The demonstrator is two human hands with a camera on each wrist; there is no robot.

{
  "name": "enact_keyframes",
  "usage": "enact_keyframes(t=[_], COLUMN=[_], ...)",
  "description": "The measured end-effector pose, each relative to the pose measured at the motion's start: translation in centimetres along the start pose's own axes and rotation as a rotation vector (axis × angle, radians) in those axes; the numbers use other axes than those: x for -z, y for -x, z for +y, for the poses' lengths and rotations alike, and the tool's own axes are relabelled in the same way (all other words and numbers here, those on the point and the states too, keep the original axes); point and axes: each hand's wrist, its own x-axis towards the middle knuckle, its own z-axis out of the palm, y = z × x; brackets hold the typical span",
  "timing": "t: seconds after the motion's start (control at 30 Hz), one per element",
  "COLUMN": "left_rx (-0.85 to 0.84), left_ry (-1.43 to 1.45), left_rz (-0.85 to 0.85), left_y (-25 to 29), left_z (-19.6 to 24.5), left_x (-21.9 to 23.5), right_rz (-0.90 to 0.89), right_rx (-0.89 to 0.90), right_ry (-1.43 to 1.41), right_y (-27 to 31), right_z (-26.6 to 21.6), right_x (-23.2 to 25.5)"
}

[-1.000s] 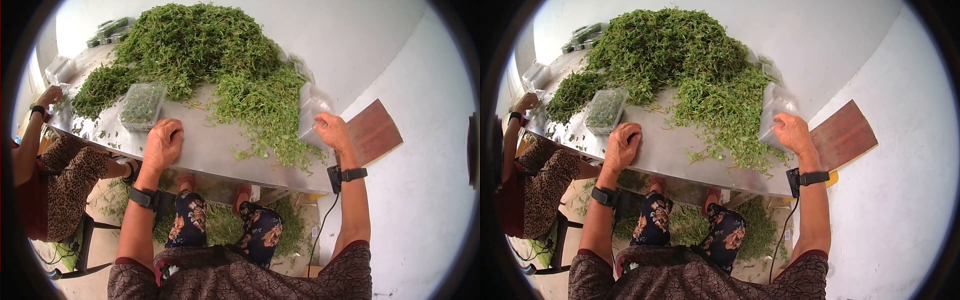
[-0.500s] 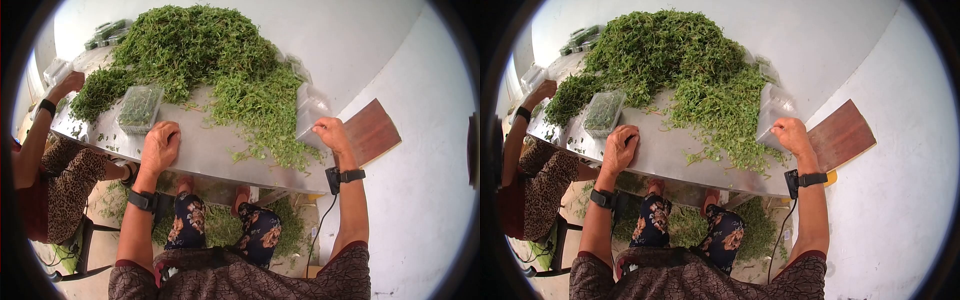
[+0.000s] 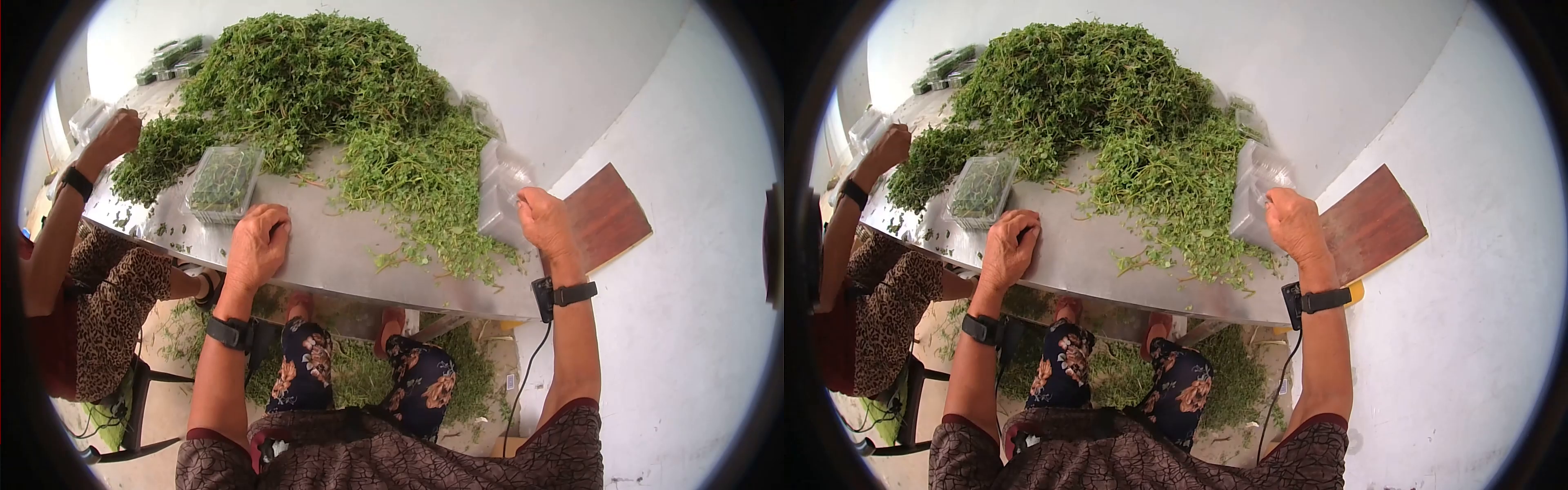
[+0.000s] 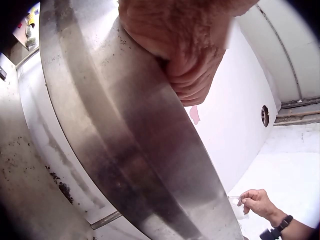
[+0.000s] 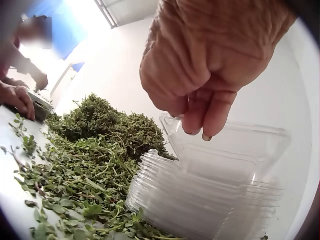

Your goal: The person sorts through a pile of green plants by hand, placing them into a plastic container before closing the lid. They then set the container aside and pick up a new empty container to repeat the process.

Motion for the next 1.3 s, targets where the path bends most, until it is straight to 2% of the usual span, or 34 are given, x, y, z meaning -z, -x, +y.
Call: enact_keyframes(t=[0.1,0.27,0.37,0.6,0.67,0.97,1.2,1.3], left_rx=[0.008,-0.002,0.001,0.009,0.012,0.001,0.015,0.010], left_ry=[-0.008,-0.007,-0.001,0.003,0.001,0.006,0.007,0.012], left_rz=[-0.008,0.008,-0.002,-0.001,-0.005,0.008,0.009,0.012], left_y=[0.0,0.0,0.0,0.0,0.0,0.0,0.0,0.1], left_z=[0.1,-0.2,-0.1,0.0,0.0,-0.1,0.0,-0.1], left_x=[0.0,-0.1,0.0,0.0,0.0,0.0,0.0,-0.1], right_rz=[0.009,-0.059,0.002,-0.015,-0.086,-0.165,-0.166,-0.088], right_rx=[0.045,-0.009,0.054,0.069,0.037,0.067,0.077,0.144], right_ry=[0.054,0.081,0.095,0.139,0.148,0.160,0.159,0.159], right_y=[0.1,0.3,0.4,0.1,0.0,-0.3,-0.4,-0.4], right_z=[0.1,0.2,0.1,0.2,0.4,1.1,0.3,0.2], right_x=[-0.1,-0.2,-0.5,-0.9,-0.9,-0.8,-0.4,-0.7])
